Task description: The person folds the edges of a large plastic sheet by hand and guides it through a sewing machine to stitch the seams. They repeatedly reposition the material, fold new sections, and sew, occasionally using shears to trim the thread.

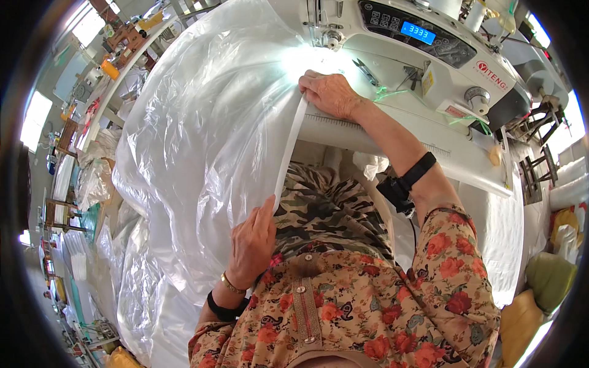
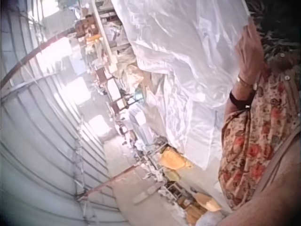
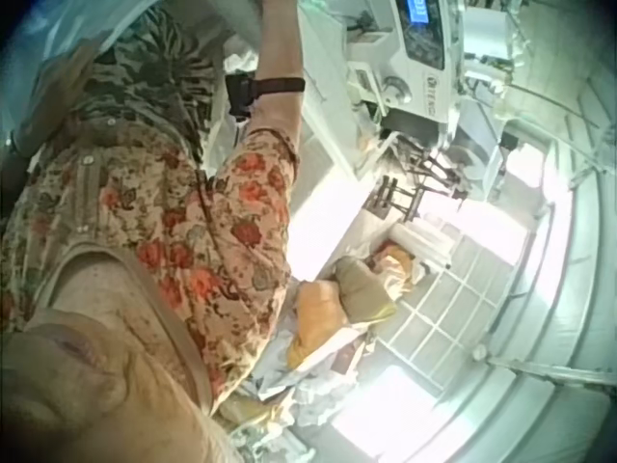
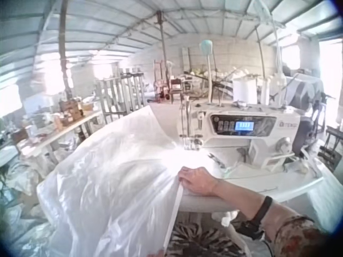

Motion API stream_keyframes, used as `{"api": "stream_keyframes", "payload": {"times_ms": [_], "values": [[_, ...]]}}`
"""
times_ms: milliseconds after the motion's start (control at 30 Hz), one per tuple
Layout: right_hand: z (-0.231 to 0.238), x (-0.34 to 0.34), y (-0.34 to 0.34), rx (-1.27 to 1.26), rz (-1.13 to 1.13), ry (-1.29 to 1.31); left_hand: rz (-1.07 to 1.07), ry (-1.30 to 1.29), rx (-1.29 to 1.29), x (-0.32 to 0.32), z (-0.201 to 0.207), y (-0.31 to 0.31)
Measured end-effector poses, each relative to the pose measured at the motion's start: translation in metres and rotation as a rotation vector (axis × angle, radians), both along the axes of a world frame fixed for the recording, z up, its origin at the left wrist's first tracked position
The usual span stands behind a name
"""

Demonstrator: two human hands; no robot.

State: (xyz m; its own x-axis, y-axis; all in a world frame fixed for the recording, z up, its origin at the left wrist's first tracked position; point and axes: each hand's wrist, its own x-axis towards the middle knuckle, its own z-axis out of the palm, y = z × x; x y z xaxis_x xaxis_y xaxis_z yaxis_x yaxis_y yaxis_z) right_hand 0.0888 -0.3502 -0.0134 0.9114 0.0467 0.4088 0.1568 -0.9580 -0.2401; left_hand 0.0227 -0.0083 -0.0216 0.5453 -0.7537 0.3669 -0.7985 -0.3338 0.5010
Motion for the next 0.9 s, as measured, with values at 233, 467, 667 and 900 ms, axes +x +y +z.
{"api": "stream_keyframes", "payload": {"times_ms": [233,467,667,900], "values": [[-0.001,0.001,0.003,-0.035,-0.096,0.025,-0.051,0.041,0.013,0.007,-0.007,0.001],[-0.004,0.000,0.003,-0.036,-0.287,-0.108,-0.076,0.079,-0.006,0.013,-0.015,-0.025],[-0.004,-0.002,0.009,-0.171,-0.418,-0.021,-0.164,0.026,-0.019,0.027,-0.010,-0.044],[-0.003,-0.009,0.013,-0.190,-0.420,-0.011,-0.151,-0.114,0.040,0.058,0.002,-0.082]]}}
